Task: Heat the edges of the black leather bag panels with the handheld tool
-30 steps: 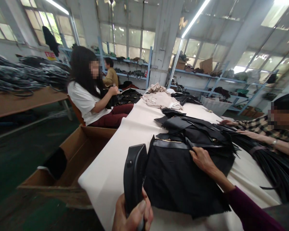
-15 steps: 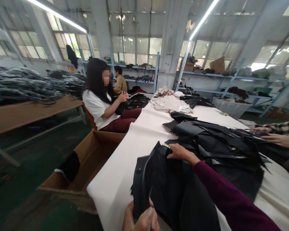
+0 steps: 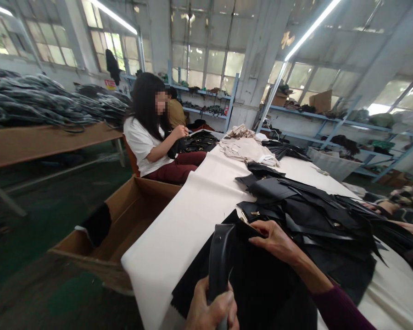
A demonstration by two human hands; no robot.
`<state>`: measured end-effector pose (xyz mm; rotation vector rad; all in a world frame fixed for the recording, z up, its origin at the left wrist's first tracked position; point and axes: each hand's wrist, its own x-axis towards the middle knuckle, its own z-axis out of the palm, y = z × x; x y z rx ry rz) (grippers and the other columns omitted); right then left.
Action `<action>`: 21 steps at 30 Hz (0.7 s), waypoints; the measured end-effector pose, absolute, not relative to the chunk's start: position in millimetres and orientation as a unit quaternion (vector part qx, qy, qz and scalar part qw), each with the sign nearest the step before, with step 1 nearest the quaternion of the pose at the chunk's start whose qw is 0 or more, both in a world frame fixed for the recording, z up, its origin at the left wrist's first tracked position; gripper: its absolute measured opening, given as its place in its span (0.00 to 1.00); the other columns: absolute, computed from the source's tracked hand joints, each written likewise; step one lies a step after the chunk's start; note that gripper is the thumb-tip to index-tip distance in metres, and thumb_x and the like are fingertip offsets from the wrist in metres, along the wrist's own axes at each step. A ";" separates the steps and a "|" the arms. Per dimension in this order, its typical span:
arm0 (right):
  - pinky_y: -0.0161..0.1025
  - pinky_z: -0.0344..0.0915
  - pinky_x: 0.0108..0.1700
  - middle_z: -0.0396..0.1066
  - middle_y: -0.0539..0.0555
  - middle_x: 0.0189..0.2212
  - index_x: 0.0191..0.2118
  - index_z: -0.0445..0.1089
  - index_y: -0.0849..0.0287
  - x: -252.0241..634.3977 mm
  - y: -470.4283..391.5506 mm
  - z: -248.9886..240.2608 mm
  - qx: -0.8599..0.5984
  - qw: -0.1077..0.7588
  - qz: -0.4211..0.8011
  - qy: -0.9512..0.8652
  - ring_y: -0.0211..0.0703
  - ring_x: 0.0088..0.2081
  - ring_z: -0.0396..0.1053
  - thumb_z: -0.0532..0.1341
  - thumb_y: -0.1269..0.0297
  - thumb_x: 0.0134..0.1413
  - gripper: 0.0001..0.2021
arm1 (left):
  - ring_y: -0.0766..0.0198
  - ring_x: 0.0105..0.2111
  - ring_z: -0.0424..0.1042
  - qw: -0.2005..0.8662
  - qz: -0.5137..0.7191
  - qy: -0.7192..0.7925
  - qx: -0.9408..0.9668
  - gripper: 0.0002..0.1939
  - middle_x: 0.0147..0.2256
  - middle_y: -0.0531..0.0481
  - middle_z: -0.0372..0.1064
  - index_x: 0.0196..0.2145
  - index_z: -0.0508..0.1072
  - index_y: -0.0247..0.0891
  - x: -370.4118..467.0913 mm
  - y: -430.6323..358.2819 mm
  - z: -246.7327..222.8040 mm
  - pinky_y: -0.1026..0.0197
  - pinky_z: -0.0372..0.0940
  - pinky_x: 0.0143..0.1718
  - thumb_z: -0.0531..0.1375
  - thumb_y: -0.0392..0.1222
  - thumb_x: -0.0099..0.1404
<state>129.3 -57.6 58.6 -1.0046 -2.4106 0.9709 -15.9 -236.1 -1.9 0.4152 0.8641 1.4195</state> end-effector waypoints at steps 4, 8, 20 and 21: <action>0.33 0.57 0.28 0.66 0.47 0.22 0.28 0.73 0.60 135.0 -84.2 63.9 -0.379 0.190 0.391 -0.817 0.37 0.26 0.62 0.62 0.61 0.46 0.07 | 0.73 0.11 0.59 0.655 0.624 0.361 0.224 0.24 0.15 0.60 0.61 0.29 0.63 0.37 -16.2 -235.0 0.6 0.68 0.51 0.14 0.66 0.59 0.49; 0.32 0.56 0.25 0.65 0.46 0.20 0.28 0.73 0.61 145.7 -99.2 58.2 -0.407 0.176 0.467 -0.765 0.36 0.23 0.61 0.63 0.59 0.46 0.10 | 0.73 0.12 0.60 0.606 0.664 0.359 0.249 0.21 0.16 0.59 0.61 0.28 0.65 0.36 -24.3 -237.7 7.0 0.68 0.50 0.15 0.64 0.56 0.54; 0.32 0.54 0.25 0.64 0.45 0.20 0.28 0.70 0.62 148.4 -124.4 64.4 -0.403 0.210 0.539 -0.709 0.34 0.22 0.59 0.65 0.60 0.45 0.10 | 0.73 0.11 0.60 0.647 0.632 0.348 0.246 0.23 0.15 0.59 0.61 0.28 0.64 0.36 -8.9 -254.0 6.0 0.68 0.51 0.14 0.66 0.58 0.50; 0.32 0.53 0.24 0.63 0.45 0.20 0.28 0.70 0.62 150.8 -125.3 64.9 -0.406 0.212 0.540 -0.706 0.34 0.22 0.59 0.66 0.59 0.45 0.10 | 0.73 0.11 0.60 0.640 0.635 0.351 0.252 0.23 0.15 0.59 0.60 0.28 0.64 0.36 -9.6 -254.2 7.2 0.68 0.50 0.14 0.66 0.58 0.50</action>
